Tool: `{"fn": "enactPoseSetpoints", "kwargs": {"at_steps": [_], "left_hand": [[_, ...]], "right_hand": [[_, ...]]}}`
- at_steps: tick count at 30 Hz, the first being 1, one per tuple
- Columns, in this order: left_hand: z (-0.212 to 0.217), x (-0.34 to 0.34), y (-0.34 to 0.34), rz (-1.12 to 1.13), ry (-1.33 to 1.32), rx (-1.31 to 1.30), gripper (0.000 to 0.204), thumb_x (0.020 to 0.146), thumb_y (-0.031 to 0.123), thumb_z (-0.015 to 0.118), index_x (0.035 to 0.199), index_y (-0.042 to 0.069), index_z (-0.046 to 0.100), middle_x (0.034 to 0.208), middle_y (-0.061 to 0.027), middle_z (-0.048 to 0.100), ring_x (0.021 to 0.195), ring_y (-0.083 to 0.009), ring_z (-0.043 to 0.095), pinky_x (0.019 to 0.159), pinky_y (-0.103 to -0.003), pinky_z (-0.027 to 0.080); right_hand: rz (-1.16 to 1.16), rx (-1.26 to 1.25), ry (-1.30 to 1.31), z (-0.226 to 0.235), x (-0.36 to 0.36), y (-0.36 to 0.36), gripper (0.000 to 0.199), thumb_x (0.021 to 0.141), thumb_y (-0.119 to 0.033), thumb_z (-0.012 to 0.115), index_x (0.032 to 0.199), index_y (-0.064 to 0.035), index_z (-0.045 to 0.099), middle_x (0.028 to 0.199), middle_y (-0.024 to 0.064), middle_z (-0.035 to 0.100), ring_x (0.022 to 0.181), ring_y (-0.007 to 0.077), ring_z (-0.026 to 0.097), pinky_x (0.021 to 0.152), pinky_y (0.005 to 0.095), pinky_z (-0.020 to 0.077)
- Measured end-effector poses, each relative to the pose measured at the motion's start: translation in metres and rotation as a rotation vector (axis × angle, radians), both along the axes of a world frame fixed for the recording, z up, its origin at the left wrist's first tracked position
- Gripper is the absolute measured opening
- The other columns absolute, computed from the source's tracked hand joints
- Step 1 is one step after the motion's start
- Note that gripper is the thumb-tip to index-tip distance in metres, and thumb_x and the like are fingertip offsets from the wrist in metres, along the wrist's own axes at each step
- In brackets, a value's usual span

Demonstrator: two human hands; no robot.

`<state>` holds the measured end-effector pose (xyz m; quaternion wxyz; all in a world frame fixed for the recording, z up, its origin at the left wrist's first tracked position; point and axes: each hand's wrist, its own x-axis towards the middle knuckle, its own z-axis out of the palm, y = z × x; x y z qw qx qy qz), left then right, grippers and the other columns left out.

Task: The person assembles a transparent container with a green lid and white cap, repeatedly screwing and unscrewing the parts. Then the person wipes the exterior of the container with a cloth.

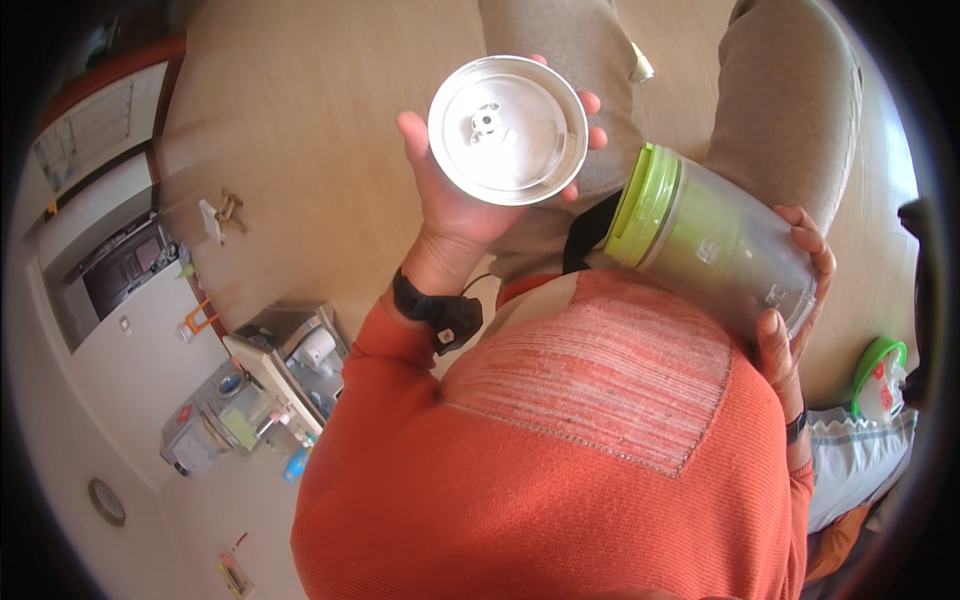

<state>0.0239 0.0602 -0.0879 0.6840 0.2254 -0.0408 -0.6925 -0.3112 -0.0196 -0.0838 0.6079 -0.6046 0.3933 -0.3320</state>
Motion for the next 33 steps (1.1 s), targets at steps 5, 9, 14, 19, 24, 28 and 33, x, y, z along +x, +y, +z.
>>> {"fn": "enactPoseSetpoints", "kwargs": {"at_steps": [5, 9, 14, 19, 24, 28, 33], "left_hand": [[0.002, 0.001, -0.002, -0.044, -0.028, -0.035, 0.124, 0.071, 0.089, 0.066, 0.156, 0.004, 0.035, 0.146, -0.0378, 0.046, 0.123, -0.0504, 0.059, 0.07, -0.05, 0.063], [0.003, -0.002, -0.002, -0.035, -0.115, 0.033, 0.125, 0.072, 0.089, 0.065, 0.156, 0.002, 0.034, 0.144, -0.0387, 0.047, 0.121, -0.0498, 0.061, 0.07, -0.049, 0.063], [0.005, -0.008, -0.002, -0.052, -0.295, 0.066, 0.126, 0.073, 0.09, 0.062, 0.155, -0.002, 0.034, 0.144, -0.0377, 0.048, 0.125, -0.049, 0.059, 0.075, -0.049, 0.065], [0.006, -0.01, -0.001, -0.085, -0.373, 0.094, 0.125, 0.075, 0.09, 0.059, 0.155, -0.003, 0.033, 0.146, -0.0367, 0.047, 0.127, -0.049, 0.058, 0.081, -0.05, 0.064], [0.007, -0.015, -0.002, -0.143, -0.505, 0.102, 0.124, 0.076, 0.09, 0.058, 0.155, -0.003, 0.034, 0.146, -0.0351, 0.048, 0.133, -0.0483, 0.054, 0.103, -0.054, 0.055], [0.008, -0.019, 0.0, -0.144, -0.529, 0.112, 0.124, 0.078, 0.088, 0.059, 0.155, -0.006, 0.034, 0.146, -0.0335, 0.05, 0.138, -0.0465, 0.05, 0.112, -0.053, 0.047], [0.009, -0.022, 0.003, -0.186, -0.53, 0.095, 0.118, 0.082, 0.084, 0.059, 0.153, -0.007, 0.036, 0.147, -0.0319, 0.051, 0.14, -0.0432, 0.05, 0.114, -0.05, 0.046]], "right_hand": [[0.024, -0.02, -0.02, -0.002, -0.002, 0.0, 0.087, 0.082, -0.057, 0.077, 0.145, -0.0095, 0.041, 0.148, 0.0215, 0.04, 0.138, 0.0323, 0.041, 0.114, 0.0493, 0.0334], [0.099, -0.154, -0.042, -0.01, -0.005, -0.004, 0.087, 0.081, -0.057, 0.078, 0.144, -0.0089, 0.042, 0.146, 0.0229, 0.041, 0.134, 0.0336, 0.044, 0.11, 0.05, 0.0382], [0.123, -0.233, -0.091, -0.018, -0.006, -0.005, 0.089, 0.081, -0.057, 0.08, 0.143, -0.0083, 0.041, 0.145, 0.0252, 0.041, 0.132, 0.0351, 0.048, 0.107, 0.0495, 0.0428], [0.127, -0.242, -0.144, -0.02, -0.005, -0.005, 0.089, 0.08, -0.056, 0.081, 0.144, -0.0085, 0.041, 0.144, 0.0265, 0.041, 0.13, 0.036, 0.05, 0.106, 0.0492, 0.0445], [0.116, -0.235, -0.14, -0.018, -0.005, -0.005, 0.089, 0.08, -0.056, 0.081, 0.143, -0.0085, 0.041, 0.144, 0.0269, 0.041, 0.13, 0.0362, 0.05, 0.105, 0.0493, 0.0447], [0.111, -0.237, -0.13, -0.018, -0.005, -0.005, 0.089, 0.08, -0.056, 0.081, 0.143, -0.0083, 0.041, 0.144, 0.0274, 0.042, 0.129, 0.0362, 0.05, 0.105, 0.0497, 0.0447], [0.108, -0.238, -0.112, -0.018, -0.006, -0.005, 0.089, 0.079, -0.058, 0.081, 0.142, -0.0083, 0.041, 0.143, 0.0277, 0.042, 0.13, 0.0363, 0.049, 0.105, 0.0506, 0.0444]]}}
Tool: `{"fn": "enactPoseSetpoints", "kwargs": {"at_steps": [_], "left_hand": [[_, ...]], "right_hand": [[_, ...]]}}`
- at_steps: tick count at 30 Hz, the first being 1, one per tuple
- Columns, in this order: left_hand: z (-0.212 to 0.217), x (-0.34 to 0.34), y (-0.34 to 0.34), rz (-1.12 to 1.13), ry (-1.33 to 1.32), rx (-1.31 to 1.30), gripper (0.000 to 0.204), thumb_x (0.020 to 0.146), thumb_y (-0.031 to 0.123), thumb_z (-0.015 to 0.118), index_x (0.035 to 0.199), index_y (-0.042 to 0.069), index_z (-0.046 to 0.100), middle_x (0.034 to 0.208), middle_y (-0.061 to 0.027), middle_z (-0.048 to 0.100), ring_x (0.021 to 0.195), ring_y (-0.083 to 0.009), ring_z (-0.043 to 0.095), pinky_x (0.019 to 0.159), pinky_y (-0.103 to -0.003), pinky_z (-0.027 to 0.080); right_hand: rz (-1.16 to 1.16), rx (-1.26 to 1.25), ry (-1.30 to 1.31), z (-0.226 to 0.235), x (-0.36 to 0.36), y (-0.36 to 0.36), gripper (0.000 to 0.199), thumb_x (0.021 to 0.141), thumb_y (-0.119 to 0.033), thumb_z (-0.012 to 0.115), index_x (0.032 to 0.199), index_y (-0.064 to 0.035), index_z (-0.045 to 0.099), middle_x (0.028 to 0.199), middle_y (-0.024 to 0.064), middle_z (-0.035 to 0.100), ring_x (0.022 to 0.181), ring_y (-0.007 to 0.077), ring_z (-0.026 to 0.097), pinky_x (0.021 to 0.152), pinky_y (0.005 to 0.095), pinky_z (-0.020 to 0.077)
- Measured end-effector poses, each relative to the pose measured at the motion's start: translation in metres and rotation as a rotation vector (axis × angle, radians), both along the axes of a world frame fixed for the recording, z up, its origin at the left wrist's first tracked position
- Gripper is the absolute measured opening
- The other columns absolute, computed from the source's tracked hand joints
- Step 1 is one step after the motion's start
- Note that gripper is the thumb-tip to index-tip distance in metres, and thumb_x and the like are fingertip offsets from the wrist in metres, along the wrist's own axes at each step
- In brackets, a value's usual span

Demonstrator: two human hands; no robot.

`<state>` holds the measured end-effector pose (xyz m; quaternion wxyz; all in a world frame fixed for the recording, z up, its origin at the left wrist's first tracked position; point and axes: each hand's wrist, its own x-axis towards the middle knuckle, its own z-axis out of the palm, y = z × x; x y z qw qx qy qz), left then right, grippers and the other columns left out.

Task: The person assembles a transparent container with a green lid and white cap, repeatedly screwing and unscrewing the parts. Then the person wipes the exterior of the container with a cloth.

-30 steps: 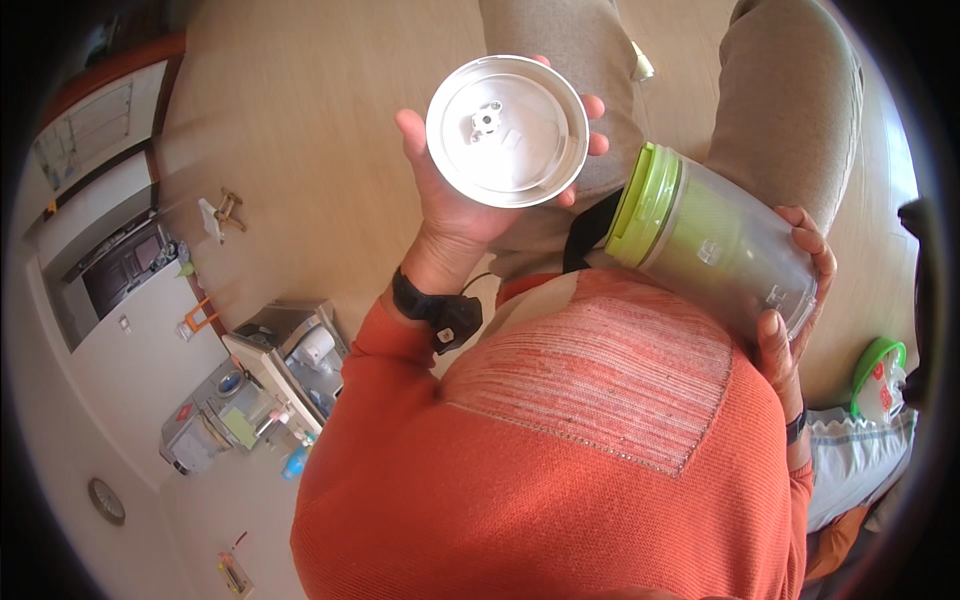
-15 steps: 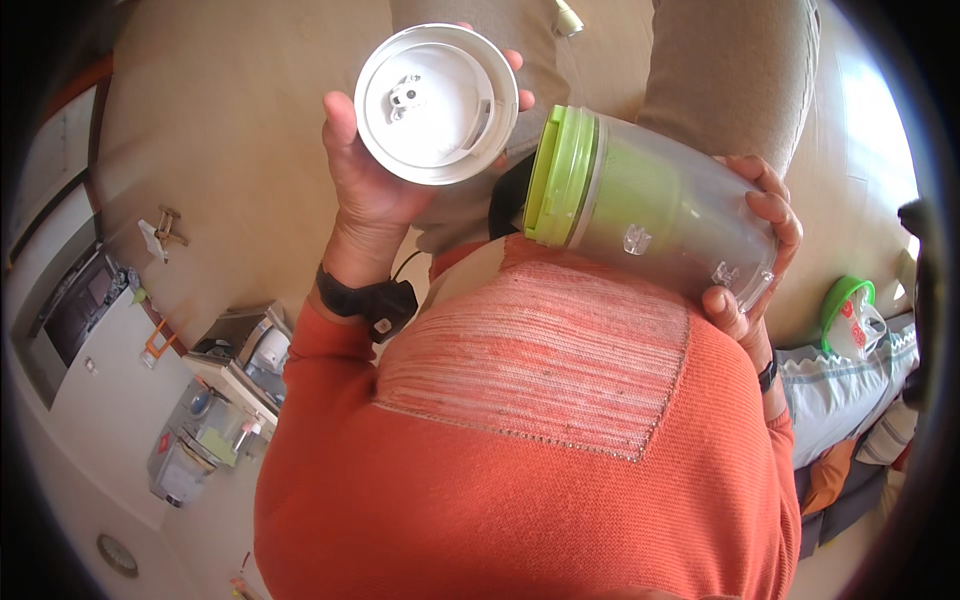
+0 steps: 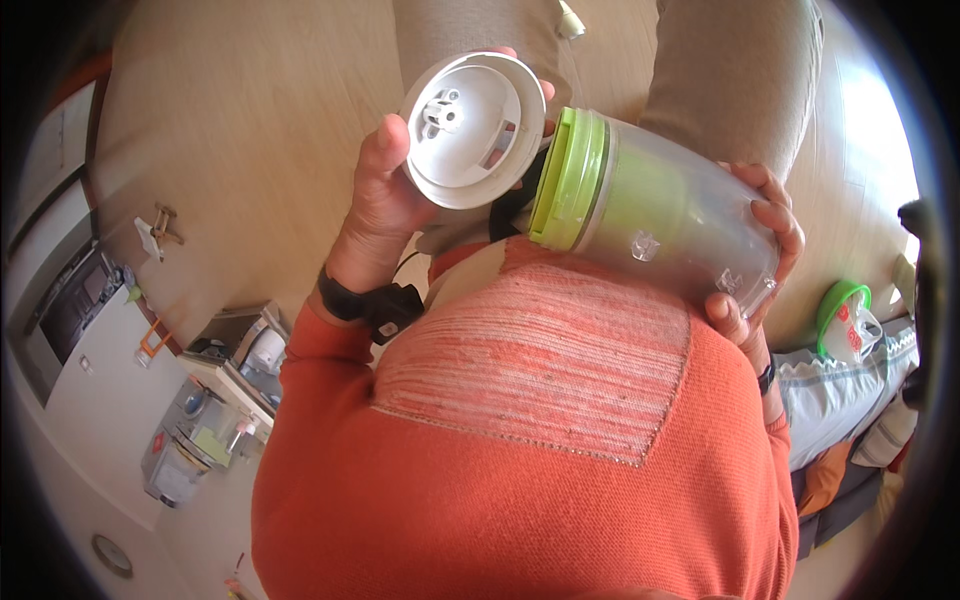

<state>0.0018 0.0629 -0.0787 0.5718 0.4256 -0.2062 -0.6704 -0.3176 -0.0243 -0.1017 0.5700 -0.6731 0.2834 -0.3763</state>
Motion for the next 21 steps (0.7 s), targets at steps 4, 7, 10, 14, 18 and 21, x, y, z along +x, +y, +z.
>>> {"fn": "enactPoseSetpoints", "kwargs": {"at_steps": [4, 7, 10, 14, 18, 21], "left_hand": [[-0.001, -0.005, 0.0, 0.054, 0.058, 0.027, 0.115, 0.084, 0.084, 0.055, 0.153, -0.007, 0.037, 0.146, -0.0339, 0.05, 0.139, -0.0422, 0.051, 0.114, -0.048, 0.046], [-0.004, -0.003, -0.001, 0.091, 0.146, 0.079, 0.115, 0.085, 0.087, 0.05, 0.153, -0.005, 0.038, 0.147, -0.0345, 0.05, 0.138, -0.0426, 0.052, 0.111, -0.048, 0.048], [-0.008, 0.001, 0.001, 0.118, 0.237, 0.097, 0.114, 0.085, 0.089, 0.047, 0.153, -0.003, 0.039, 0.147, -0.0342, 0.05, 0.136, -0.0432, 0.053, 0.101, -0.047, 0.055], [-0.011, 0.009, 0.002, 0.111, 0.451, 0.04, 0.116, 0.083, 0.093, 0.043, 0.156, 0.003, 0.036, 0.149, -0.0318, 0.049, 0.133, -0.0448, 0.055, 0.075, -0.044, 0.061], [-0.01, 0.011, 0.002, 0.131, 0.476, 0.035, 0.118, 0.08, 0.095, 0.044, 0.156, 0.005, 0.036, 0.15, -0.0303, 0.049, 0.131, -0.0454, 0.056, 0.073, -0.044, 0.06], [-0.009, 0.012, 0.002, 0.138, 0.501, 0.037, 0.121, 0.078, 0.096, 0.045, 0.157, 0.006, 0.035, 0.151, -0.0303, 0.047, 0.132, -0.0448, 0.054, 0.072, -0.045, 0.06]], "right_hand": [[-0.005, -0.016, 0.005, -0.001, 0.0, -0.001, 0.089, 0.079, -0.058, 0.081, 0.142, -0.0089, 0.041, 0.143, 0.0276, 0.042, 0.13, 0.0364, 0.049, 0.105, 0.0507, 0.0441], [-0.007, 0.002, 0.004, -0.001, 0.0, 0.0, 0.089, 0.079, -0.059, 0.081, 0.142, -0.0097, 0.042, 0.144, 0.0271, 0.042, 0.13, 0.0361, 0.049, 0.106, 0.0507, 0.0436], [-0.025, 0.053, -0.005, 0.001, 0.0, 0.002, 0.089, 0.079, -0.058, 0.082, 0.143, -0.0114, 0.042, 0.145, 0.0262, 0.041, 0.132, 0.0359, 0.048, 0.108, 0.0507, 0.0427], [-0.068, 0.122, 0.002, 0.003, -0.001, 0.006, 0.09, 0.078, -0.057, 0.083, 0.144, -0.0141, 0.042, 0.147, 0.0247, 0.04, 0.135, 0.0358, 0.046, 0.11, 0.0508, 0.0414], [-0.076, 0.177, -0.001, 0.005, -0.002, 0.007, 0.091, 0.076, -0.056, 0.085, 0.145, -0.0155, 0.042, 0.15, 0.0234, 0.038, 0.137, 0.0355, 0.044, 0.112, 0.0511, 0.039], [-0.104, 0.237, 0.005, 0.007, -0.001, 0.009, 0.092, 0.075, -0.056, 0.086, 0.145, -0.0164, 0.042, 0.151, 0.0223, 0.037, 0.139, 0.0349, 0.042, 0.114, 0.051, 0.0373]]}}
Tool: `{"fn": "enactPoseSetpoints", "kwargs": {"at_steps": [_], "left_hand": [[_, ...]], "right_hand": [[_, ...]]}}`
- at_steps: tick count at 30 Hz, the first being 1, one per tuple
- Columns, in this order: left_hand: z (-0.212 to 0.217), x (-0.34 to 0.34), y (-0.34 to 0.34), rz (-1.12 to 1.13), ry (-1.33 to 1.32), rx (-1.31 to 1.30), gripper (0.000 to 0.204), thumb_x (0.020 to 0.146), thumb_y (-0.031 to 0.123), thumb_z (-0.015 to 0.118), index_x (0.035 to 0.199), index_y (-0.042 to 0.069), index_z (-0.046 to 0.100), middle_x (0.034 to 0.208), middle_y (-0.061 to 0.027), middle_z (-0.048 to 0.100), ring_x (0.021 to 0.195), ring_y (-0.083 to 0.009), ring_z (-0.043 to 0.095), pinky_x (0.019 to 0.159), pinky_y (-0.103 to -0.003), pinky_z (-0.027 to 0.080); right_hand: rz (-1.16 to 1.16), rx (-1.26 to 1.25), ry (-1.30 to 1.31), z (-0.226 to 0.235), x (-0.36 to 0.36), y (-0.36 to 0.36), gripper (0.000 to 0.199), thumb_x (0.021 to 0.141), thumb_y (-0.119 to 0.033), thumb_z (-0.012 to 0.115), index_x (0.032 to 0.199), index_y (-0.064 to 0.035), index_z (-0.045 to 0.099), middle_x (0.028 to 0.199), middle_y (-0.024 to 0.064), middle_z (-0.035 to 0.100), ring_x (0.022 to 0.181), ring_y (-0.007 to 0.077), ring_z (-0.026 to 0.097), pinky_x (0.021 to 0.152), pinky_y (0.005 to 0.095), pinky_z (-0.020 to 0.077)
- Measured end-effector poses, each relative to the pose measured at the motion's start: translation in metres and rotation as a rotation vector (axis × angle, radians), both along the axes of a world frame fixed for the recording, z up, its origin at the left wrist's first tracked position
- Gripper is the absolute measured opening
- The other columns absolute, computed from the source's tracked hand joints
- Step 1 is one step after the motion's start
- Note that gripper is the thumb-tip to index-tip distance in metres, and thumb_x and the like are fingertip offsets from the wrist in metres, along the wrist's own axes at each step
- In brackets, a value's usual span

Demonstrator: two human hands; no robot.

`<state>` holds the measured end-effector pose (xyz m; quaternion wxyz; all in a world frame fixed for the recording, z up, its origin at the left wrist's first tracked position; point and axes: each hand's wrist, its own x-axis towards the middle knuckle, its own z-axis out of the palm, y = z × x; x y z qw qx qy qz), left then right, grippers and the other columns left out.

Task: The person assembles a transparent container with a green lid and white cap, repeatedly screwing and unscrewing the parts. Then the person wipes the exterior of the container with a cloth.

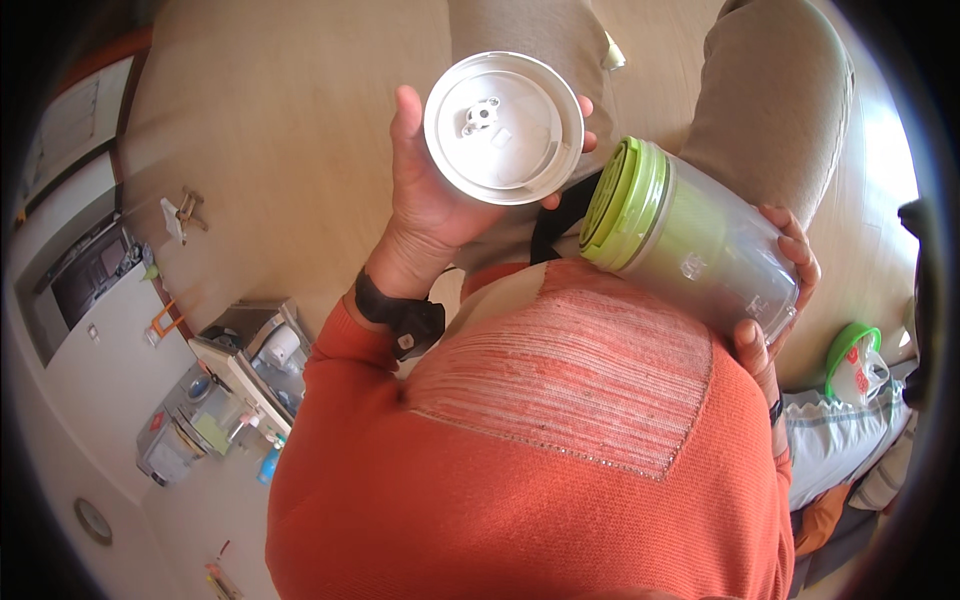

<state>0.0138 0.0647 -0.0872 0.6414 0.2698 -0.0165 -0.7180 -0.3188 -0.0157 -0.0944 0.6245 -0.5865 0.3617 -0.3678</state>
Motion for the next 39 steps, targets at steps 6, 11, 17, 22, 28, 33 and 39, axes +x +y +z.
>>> {"fn": "enactPoseSetpoints", "kwargs": {"at_steps": [6, 11, 17, 22, 28, 33, 39], "left_hand": [[-0.003, 0.002, 0.0, -0.017, -0.01, -0.03, 0.12, 0.076, 0.091, 0.056, 0.158, 0.006, 0.033, 0.156, -0.0301, 0.041, 0.135, -0.0473, 0.05, 0.076, -0.05, 0.061], [-0.001, 0.004, -0.001, -0.035, -0.085, -0.083, 0.119, 0.076, 0.087, 0.062, 0.157, 0.005, 0.033, 0.155, -0.0319, 0.04, 0.137, -0.0505, 0.048, 0.082, -0.054, 0.063], [0.007, 0.004, -0.003, -0.057, -0.287, -0.027, 0.12, 0.075, 0.086, 0.063, 0.157, 0.004, 0.033, 0.154, -0.0326, 0.041, 0.136, -0.0515, 0.049, 0.083, -0.055, 0.063], [0.01, 0.002, -0.005, -0.045, -0.284, -0.024, 0.12, 0.075, 0.084, 0.066, 0.157, 0.002, 0.033, 0.154, -0.0345, 0.039, 0.137, -0.0517, 0.048, 0.084, -0.056, 0.063], [0.012, -0.006, -0.004, -0.052, -0.354, -0.01, 0.118, 0.078, 0.079, 0.068, 0.157, -0.001, 0.031, 0.154, -0.037, 0.036, 0.139, -0.0526, 0.046, 0.092, -0.058, 0.061], [0.014, -0.009, -0.005, -0.04, -0.418, -0.034, 0.116, 0.079, 0.079, 0.066, 0.157, -0.001, 0.032, 0.154, -0.0376, 0.038, 0.139, -0.0524, 0.046, 0.099, -0.055, 0.058], [0.014, -0.013, -0.007, -0.007, -0.432, -0.041, 0.112, 0.084, 0.077, 0.062, 0.157, -0.002, 0.031, 0.155, -0.0374, 0.037, 0.139, -0.0496, 0.047, 0.107, -0.055, 0.052]], "right_hand": [[-0.047, 0.072, -0.009, 0.006, 0.004, 0.004, 0.093, 0.072, -0.055, 0.088, 0.145, -0.0174, 0.043, 0.152, 0.0208, 0.037, 0.14, 0.0333, 0.04, 0.115, 0.0493, 0.0361], [-0.058, 0.102, -0.006, 0.011, 0.007, 0.005, 0.094, 0.072, -0.055, 0.089, 0.145, -0.0175, 0.044, 0.152, 0.0205, 0.037, 0.14, 0.0327, 0.04, 0.116, 0.0487, 0.0359], [-0.068, 0.094, 0.01, 0.012, 0.01, 0.004, 0.093, 0.072, -0.054, 0.088, 0.145, -0.0172, 0.044, 0.152, 0.0202, 0.037, 0.14, 0.0326, 0.04, 0.116, 0.0493, 0.0358], [-0.063, 0.1, 0.019, 0.011, 0.009, 0.005, 0.094, 0.073, -0.054, 0.087, 0.146, -0.0165, 0.041, 0.152, 0.0201, 0.037, 0.14, 0.0327, 0.04, 0.116, 0.05, 0.0351], [-0.031, 0.053, -0.015, 0.003, 0.005, 0.0, 0.091, 0.077, -0.051, 0.085, 0.147, -0.0144, 0.04, 0.152, 0.0201, 0.037, 0.14, 0.0328, 0.041, 0.115, 0.0501, 0.0371], [-0.083, 0.119, -0.141, -0.001, 0.01, 0.002, 0.087, 0.079, -0.047, 0.083, 0.148, -0.0143, 0.041, 0.149, 0.0202, 0.041, 0.138, 0.0354, 0.043, 0.116, 0.051, 0.0376], [-0.168, 0.21, -0.226, 0.008, 0.015, -0.006, 0.081, 0.087, -0.048, 0.07, 0.15, -0.0081, 0.037, 0.144, 0.0191, 0.045, 0.134, 0.0338, 0.048, 0.113, 0.0483, 0.0397]]}}
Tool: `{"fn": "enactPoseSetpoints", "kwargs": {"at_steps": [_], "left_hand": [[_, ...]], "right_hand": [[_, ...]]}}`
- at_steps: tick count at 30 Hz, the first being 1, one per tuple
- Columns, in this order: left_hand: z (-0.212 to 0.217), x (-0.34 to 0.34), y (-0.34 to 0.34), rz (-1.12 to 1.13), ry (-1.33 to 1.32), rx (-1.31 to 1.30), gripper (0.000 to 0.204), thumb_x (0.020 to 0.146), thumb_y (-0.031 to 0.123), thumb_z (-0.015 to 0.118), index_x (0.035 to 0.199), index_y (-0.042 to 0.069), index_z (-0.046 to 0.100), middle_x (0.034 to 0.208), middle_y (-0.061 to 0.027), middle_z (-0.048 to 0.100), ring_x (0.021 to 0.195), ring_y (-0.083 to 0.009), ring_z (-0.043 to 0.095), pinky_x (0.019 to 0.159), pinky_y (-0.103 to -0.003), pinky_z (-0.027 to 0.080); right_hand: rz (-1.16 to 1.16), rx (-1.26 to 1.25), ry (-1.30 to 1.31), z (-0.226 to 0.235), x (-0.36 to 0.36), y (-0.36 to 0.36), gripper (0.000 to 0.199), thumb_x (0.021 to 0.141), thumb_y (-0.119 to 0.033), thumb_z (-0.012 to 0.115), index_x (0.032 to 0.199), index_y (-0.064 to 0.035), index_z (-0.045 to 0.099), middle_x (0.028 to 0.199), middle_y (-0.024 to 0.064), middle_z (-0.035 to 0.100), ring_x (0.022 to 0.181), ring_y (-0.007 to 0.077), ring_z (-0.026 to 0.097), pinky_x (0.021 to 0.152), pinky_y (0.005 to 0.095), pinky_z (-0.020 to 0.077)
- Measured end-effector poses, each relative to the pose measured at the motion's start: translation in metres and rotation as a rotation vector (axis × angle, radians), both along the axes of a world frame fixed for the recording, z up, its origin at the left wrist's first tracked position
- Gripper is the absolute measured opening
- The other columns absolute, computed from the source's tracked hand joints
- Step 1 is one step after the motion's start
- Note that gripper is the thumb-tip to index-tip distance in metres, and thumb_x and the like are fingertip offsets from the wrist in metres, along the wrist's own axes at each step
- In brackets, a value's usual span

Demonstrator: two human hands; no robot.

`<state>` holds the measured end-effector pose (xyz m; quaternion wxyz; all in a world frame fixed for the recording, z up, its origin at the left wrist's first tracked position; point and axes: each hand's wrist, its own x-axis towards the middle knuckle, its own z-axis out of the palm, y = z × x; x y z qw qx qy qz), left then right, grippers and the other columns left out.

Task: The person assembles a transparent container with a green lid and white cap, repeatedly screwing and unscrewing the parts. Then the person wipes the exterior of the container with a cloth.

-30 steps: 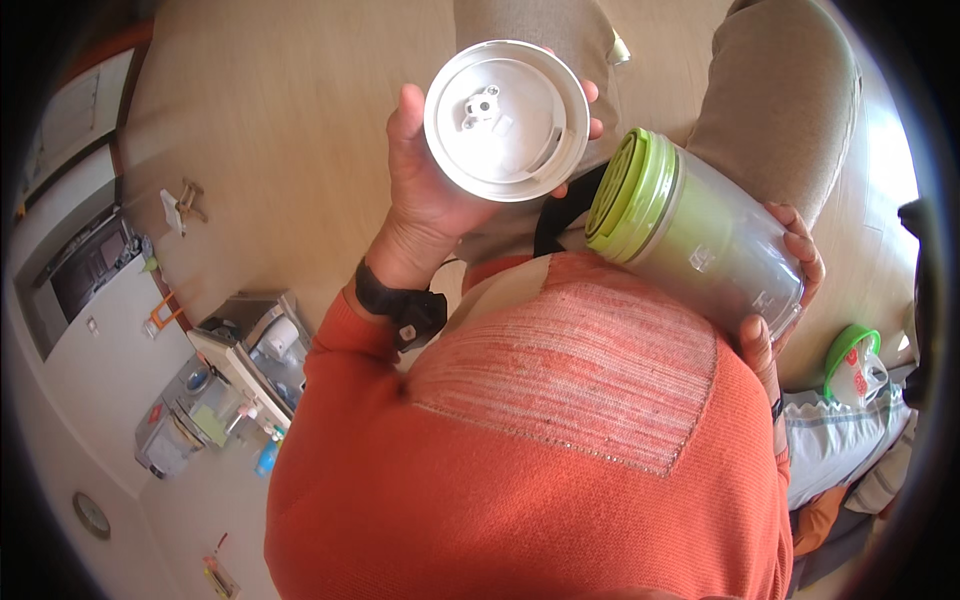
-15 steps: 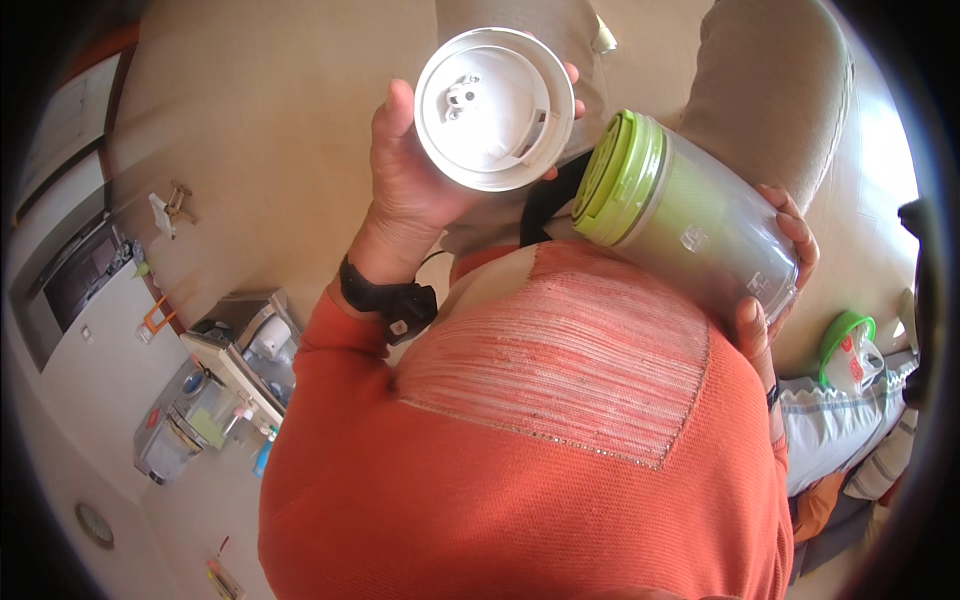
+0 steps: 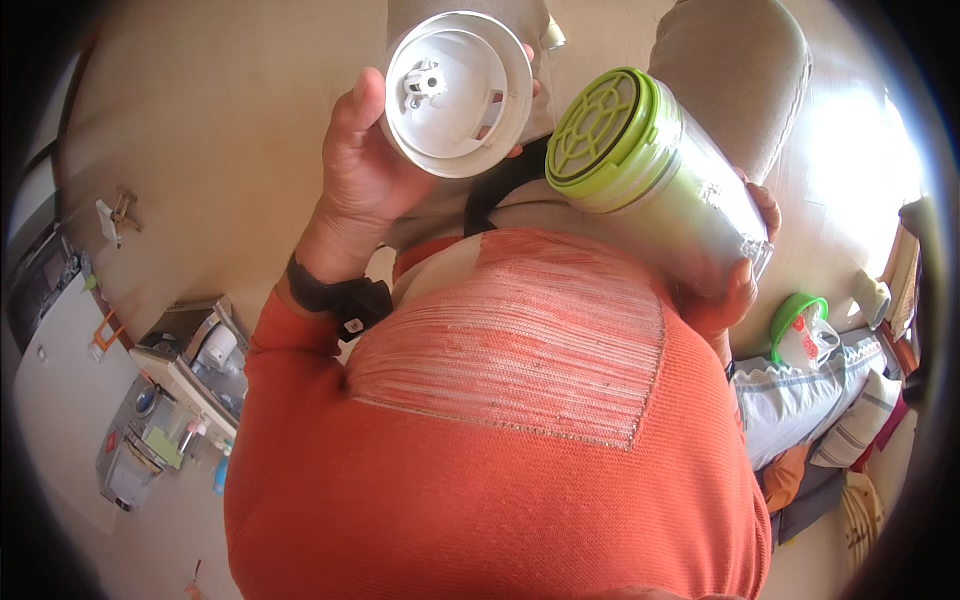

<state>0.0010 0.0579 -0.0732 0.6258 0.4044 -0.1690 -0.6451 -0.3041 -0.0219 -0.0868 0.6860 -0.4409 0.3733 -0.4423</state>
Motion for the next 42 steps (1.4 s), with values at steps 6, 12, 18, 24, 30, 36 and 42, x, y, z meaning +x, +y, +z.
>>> {"fn": "enactPoseSetpoints", "kwargs": {"at_steps": [6, 12, 18, 24, 30, 36, 42], "left_hand": [[-0.003, 0.001, -0.002, 0.042, 0.0, -0.001, 0.105, 0.089, 0.073, 0.059, 0.158, -0.001, 0.03, 0.156, -0.0355, 0.037, 0.14, -0.0479, 0.047, 0.106, -0.057, 0.052], [-0.006, 0.001, 0.003, 0.053, 0.039, -0.006, 0.099, 0.091, 0.065, 0.062, 0.157, -0.002, 0.031, 0.156, -0.033, 0.039, 0.141, -0.0475, 0.046, 0.109, -0.06, 0.048], [-0.008, -0.006, 0.004, 0.042, 0.039, 0.041, 0.095, 0.089, 0.06, 0.065, 0.156, -0.001, 0.035, 0.155, -0.0278, 0.044, 0.141, -0.0425, 0.048, 0.115, -0.057, 0.043], [-0.004, -0.011, 0.002, 0.016, 0.106, 0.045, 0.091, 0.089, 0.056, 0.065, 0.154, -0.002, 0.037, 0.153, -0.0261, 0.047, 0.141, -0.0392, 0.049, 0.116, -0.056, 0.042], [0.0, -0.014, -0.003, -0.033, 0.104, 0.048, 0.082, 0.093, 0.052, 0.062, 0.152, -0.001, 0.04, 0.148, -0.0226, 0.052, 0.136, -0.0358, 0.054, 0.112, -0.057, 0.046], [0.004, -0.017, -0.016, -0.087, 0.073, 0.045, 0.072, 0.1, 0.053, 0.057, 0.15, 0.002, 0.043, 0.143, -0.0169, 0.057, 0.128, -0.0293, 0.06, 0.101, -0.054, 0.056], [0.008, -0.018, -0.031, -0.091, 0.123, 0.037, 0.067, 0.103, 0.054, 0.054, 0.149, 0.005, 0.047, 0.14, -0.0135, 0.06, 0.125, -0.0275, 0.062, 0.096, -0.054, 0.059]], "right_hand": [[-0.071, 0.216, 0.047, 0.014, 0.006, -0.006, 0.075, 0.091, -0.048, 0.064, 0.148, -0.0093, 0.036, 0.14, 0.0161, 0.051, 0.13, 0.031, 0.052, 0.109, 0.0447, 0.0444], [-0.075, 0.303, 0.1, 0.02, 0.013, -0.009, 0.068, 0.093, -0.049, 0.06, 0.147, -0.0128, 0.039, 0.137, 0.0144, 0.055, 0.128, 0.0289, 0.054, 0.106, 0.0435, 0.0468], [-0.102, 0.349, 0.123, 0.025, 0.012, -0.011, 0.066, 0.095, -0.049, 0.056, 0.147, -0.0116, 0.04, 0.137, 0.0156, 0.057, 0.124, 0.029, 0.058, 0.101, 0.0428, 0.0497], [-0.106, 0.36, 0.104, 0.023, 0.01, -0.015, 0.062, 0.097, -0.047, 0.054, 0.145, -0.01, 0.043, 0.135, 0.0151, 0.059, 0.124, 0.0285, 0.058, 0.102, 0.043, 0.0498], [-0.094, 0.386, 0.055, 0.02, 0.002, -0.021, 0.057, 0.097, -0.047, 0.054, 0.141, -0.01, 0.049, 0.134, 0.0124, 0.06, 0.122, 0.0273, 0.059, 0.102, 0.0441, 0.0499], [-0.116, 0.459, 0.045, 0.019, -0.002, -0.027, 0.052, 0.099, -0.045, 0.056, 0.138, -0.0105, 0.054, 0.133, 0.0115, 0.062, 0.123, 0.0277, 0.06, 0.103, 0.0468, 0.0498], [-0.078, 0.565, -0.091, 0.022, -0.002, -0.036, 0.053, 0.101, -0.046, 0.054, 0.136, -0.0067, 0.056, 0.137, 0.0119, 0.061, 0.124, 0.0297, 0.059, 0.106, 0.0493, 0.0478]]}}
